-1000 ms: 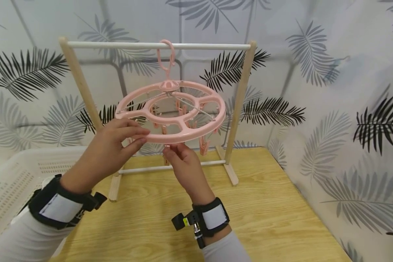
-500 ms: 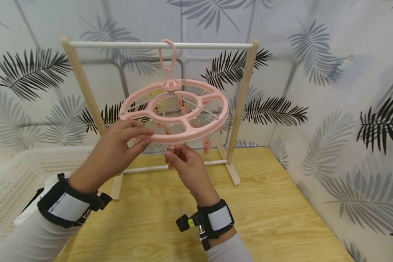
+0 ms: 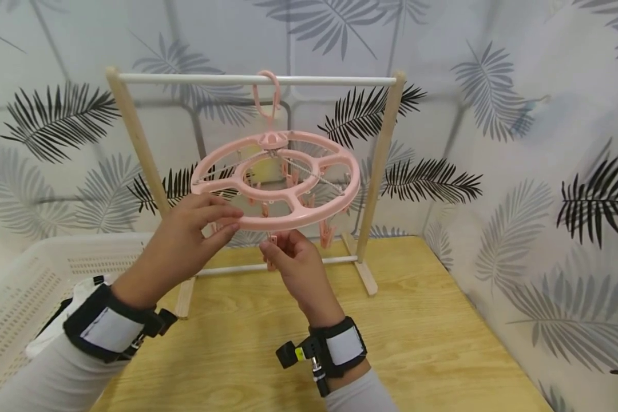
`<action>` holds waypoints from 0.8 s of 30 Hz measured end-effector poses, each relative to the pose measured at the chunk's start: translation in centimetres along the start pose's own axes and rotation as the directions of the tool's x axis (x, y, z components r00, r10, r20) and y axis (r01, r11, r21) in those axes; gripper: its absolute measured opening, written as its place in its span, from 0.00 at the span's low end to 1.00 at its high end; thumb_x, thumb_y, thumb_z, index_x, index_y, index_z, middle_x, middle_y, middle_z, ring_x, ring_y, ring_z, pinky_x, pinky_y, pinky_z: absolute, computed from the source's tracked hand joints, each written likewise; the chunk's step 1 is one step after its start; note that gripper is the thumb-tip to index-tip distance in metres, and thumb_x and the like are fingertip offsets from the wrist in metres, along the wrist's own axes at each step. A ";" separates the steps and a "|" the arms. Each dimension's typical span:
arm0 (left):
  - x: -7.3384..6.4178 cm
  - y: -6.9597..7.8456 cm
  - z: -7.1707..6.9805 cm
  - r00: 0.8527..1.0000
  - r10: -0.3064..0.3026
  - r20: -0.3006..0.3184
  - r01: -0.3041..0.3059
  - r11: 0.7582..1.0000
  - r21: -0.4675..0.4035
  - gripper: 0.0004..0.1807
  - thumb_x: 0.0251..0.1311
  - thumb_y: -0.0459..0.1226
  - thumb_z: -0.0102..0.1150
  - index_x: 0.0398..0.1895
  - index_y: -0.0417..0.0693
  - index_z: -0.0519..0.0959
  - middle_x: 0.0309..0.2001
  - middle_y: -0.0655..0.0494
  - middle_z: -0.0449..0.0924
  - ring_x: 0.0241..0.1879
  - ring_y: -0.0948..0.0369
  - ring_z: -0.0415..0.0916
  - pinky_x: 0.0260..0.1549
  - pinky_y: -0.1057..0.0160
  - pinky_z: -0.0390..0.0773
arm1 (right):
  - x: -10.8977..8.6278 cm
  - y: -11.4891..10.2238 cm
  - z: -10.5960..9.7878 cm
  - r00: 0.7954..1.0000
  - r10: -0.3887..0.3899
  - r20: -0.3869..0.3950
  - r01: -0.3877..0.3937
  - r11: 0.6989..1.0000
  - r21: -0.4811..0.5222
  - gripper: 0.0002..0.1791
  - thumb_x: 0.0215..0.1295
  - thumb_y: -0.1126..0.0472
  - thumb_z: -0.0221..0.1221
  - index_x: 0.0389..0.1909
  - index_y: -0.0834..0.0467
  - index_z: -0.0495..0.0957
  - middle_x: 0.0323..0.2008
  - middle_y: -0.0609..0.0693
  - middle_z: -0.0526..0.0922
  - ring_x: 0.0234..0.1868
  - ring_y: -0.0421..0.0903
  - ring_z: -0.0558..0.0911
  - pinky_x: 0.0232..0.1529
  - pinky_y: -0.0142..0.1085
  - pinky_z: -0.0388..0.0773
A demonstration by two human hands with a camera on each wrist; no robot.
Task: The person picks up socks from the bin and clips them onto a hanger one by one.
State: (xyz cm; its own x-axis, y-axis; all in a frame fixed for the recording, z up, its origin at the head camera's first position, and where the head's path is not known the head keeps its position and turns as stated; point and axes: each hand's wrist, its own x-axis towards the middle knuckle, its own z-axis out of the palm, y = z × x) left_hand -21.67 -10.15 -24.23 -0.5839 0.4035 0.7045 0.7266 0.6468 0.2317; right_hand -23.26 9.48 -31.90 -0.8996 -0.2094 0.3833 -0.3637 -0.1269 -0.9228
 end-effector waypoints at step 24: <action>-3.1 -3.2 -0.4 0.972 -0.160 -0.174 0.134 0.979 -0.152 0.09 0.62 0.36 0.53 0.42 0.47 0.81 0.43 0.54 0.76 0.44 0.60 0.72 0.36 0.52 0.78 | -0.9 0.3 -1.1 0.997 -0.004 -0.073 0.001 0.999 -0.043 0.20 0.66 0.49 0.55 0.40 0.65 0.71 0.32 0.57 0.75 0.28 0.50 0.75 0.30 0.33 0.78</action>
State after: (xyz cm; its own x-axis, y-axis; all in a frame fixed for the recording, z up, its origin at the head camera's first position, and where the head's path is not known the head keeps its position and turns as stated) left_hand -22.06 -13.75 -26.90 -0.6206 0.1755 0.7642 0.6883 0.5888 0.4237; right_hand -22.85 10.64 -32.52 -0.9132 -0.1376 0.3836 -0.3749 -0.0855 -0.9231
